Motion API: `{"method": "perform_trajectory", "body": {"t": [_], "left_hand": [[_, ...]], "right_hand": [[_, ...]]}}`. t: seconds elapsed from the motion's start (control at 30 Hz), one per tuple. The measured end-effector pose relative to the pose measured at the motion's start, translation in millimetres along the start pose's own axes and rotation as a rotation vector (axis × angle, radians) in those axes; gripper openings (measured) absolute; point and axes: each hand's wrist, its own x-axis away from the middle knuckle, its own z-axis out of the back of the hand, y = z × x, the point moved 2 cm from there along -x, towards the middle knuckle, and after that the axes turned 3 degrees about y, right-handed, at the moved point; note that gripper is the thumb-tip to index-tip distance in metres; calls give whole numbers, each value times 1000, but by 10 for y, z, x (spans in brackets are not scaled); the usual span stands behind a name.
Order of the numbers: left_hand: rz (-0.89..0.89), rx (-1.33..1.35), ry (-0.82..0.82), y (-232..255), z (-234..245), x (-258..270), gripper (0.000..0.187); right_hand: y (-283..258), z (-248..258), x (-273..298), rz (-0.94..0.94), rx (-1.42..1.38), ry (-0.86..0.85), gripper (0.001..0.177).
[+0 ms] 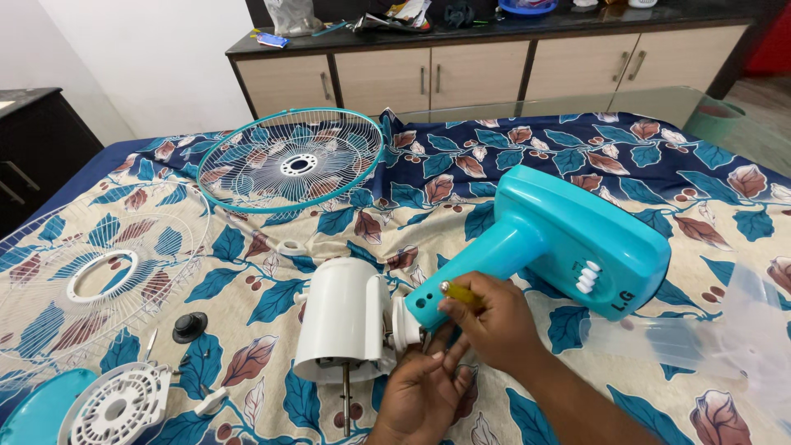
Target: The person disassembles a teal and white LG table fan using a yellow screwdriver. They remove screws from the motor housing and the back panel, then detach the rear motor cover and the back casing, placing the removed parts on the table.
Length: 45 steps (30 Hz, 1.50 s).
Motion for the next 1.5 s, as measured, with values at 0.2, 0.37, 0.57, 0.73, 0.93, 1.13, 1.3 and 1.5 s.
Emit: {"method": "perform_trajectory", "body": {"t": [0.2,0.37,0.57,0.73,0.93,1.13,1.3,1.5], "left_hand": [[169,-71,-11,-177,269,-74,36],[129,-584,68,-94,137,102,27],[22,-940,181,424,-288,650,28],[-372,-940,251,879,-398,964,29],[-711,-1301,858,1602,-29,1481,46],[-801,-1604,1147,2090,437,1821,41],[-632,-1799,1278,2142,744,1871,44],[-720,-1728,1173,2137,935,1820,38]], "right_hand": [[55,17,200,-40,13,-308,24],[-28,5,283,47,78,-363,26],[-301,-226,250,51,3,-358,31],[-569,-581,228,35,-520,-548,29],[-912,-1272,414,-416,-497,-569,31],[-1231,-1824,588,-16,-50,-606,33],[-1237,-2161,578,242,260,-648,74],[-1125,-2435,566,342,398,-573,83]]}}
